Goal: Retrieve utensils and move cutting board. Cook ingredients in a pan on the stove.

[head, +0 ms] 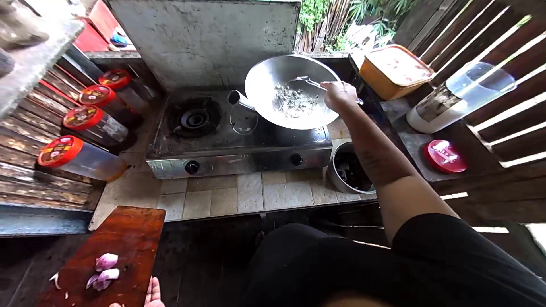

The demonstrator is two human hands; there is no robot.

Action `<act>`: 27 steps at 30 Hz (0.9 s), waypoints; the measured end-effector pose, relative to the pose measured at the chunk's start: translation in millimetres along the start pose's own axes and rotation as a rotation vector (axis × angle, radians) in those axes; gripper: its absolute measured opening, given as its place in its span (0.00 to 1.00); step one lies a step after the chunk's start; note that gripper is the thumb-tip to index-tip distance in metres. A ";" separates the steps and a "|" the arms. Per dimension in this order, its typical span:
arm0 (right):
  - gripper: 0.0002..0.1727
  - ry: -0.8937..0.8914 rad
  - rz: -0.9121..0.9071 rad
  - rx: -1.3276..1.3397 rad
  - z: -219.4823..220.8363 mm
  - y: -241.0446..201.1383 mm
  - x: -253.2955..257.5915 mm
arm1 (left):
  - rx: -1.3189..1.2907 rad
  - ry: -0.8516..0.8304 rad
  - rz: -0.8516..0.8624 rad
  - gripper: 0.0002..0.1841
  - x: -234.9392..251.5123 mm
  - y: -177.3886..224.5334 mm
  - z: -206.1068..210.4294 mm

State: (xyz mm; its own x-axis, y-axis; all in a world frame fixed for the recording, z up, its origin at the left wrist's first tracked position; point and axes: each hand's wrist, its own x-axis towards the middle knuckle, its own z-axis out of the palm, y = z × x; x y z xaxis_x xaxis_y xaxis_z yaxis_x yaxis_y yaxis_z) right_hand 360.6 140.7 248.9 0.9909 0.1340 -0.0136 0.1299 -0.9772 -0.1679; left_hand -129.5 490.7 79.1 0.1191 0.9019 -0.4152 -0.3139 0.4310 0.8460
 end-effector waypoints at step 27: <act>0.25 -0.040 0.015 -0.105 -17.3 53.7 -58.5 | 0.020 -0.422 -0.114 0.16 -90.5 -0.8 105.3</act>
State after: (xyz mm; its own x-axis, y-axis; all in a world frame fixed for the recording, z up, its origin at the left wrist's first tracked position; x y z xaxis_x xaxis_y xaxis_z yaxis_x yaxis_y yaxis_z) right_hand 310.2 77.5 257.7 0.9909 0.1233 -0.0550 0.1197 -0.9908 -0.0636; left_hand -40.9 411.9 151.3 0.5281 0.7795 -0.3368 -0.2588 0.5255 0.8105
